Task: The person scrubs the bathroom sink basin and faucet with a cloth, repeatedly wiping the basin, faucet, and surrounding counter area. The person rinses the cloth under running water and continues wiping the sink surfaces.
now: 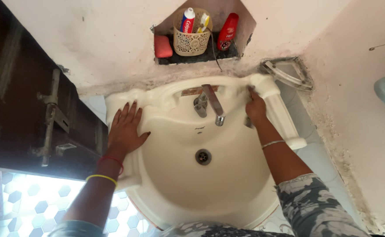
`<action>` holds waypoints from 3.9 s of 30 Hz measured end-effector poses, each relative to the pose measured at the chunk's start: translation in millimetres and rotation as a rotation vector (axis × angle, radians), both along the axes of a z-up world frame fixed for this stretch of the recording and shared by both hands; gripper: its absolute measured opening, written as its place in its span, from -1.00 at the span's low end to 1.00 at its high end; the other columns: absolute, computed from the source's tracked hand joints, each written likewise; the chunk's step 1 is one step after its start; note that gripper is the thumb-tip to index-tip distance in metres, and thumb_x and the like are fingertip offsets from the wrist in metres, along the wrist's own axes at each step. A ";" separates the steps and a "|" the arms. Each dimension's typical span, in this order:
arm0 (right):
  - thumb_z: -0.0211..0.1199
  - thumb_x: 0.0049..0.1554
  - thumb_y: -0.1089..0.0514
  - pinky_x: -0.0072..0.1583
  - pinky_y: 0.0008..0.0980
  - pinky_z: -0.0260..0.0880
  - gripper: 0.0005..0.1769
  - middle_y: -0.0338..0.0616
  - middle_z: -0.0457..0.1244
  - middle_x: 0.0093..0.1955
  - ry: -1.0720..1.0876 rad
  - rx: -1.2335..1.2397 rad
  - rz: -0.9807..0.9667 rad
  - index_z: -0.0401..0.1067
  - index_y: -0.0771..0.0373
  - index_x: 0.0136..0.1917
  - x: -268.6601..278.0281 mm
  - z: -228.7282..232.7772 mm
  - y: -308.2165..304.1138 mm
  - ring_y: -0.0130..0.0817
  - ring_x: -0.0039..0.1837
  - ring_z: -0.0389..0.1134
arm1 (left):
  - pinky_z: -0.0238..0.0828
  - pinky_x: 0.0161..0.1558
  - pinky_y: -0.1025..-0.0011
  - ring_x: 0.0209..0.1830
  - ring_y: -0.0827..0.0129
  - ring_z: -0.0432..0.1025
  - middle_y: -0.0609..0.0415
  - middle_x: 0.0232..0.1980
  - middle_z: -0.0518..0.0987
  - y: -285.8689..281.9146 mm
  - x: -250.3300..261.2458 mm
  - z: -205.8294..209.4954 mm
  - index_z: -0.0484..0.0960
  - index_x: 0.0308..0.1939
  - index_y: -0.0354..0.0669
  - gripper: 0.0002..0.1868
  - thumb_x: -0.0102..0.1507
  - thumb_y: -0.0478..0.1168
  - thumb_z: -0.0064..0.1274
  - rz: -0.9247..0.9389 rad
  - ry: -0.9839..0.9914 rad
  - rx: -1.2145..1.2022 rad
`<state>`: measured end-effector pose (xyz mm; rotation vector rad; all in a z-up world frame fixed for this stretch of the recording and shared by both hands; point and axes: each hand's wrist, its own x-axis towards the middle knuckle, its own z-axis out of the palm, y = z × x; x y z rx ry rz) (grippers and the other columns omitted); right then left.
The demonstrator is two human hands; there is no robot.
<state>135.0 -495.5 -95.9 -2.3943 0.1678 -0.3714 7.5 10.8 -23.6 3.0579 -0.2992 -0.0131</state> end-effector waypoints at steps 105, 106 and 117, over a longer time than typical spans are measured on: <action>0.12 0.01 0.45 -0.02 -0.23 0.39 -0.52 -0.03 0.36 -0.04 0.405 0.845 0.097 0.55 0.20 0.17 -172.4 12.0 157.8 -0.25 -0.11 0.31 | 0.30 0.36 0.16 0.37 -0.03 0.36 -0.18 0.37 0.46 -126.1 -69.2 -77.2 0.43 0.34 -0.26 -0.44 0.32 -0.06 0.05 0.020 -0.190 -0.940; 0.12 -0.01 0.47 0.05 -0.27 0.41 -0.51 -0.05 0.34 0.01 0.450 1.061 0.118 0.49 0.24 0.18 -181.7 12.0 167.9 -0.28 -0.04 0.34 | 0.35 0.30 0.18 0.31 0.05 0.40 -0.12 0.33 0.46 -133.0 -78.5 -81.4 0.37 0.35 -0.21 -0.41 0.29 -0.06 0.07 0.158 -0.003 -1.139; 0.18 0.03 0.39 0.12 -0.32 0.44 -0.57 -0.09 0.35 0.23 0.045 0.279 0.507 0.44 0.23 0.19 -182.6 116.5 221.6 -0.23 0.22 0.42 | 0.46 -0.13 0.31 -0.19 0.33 0.52 0.09 -0.17 0.65 -84.3 -43.7 -39.1 0.61 -0.02 -0.25 -0.58 0.23 0.00 0.22 0.673 0.272 -1.632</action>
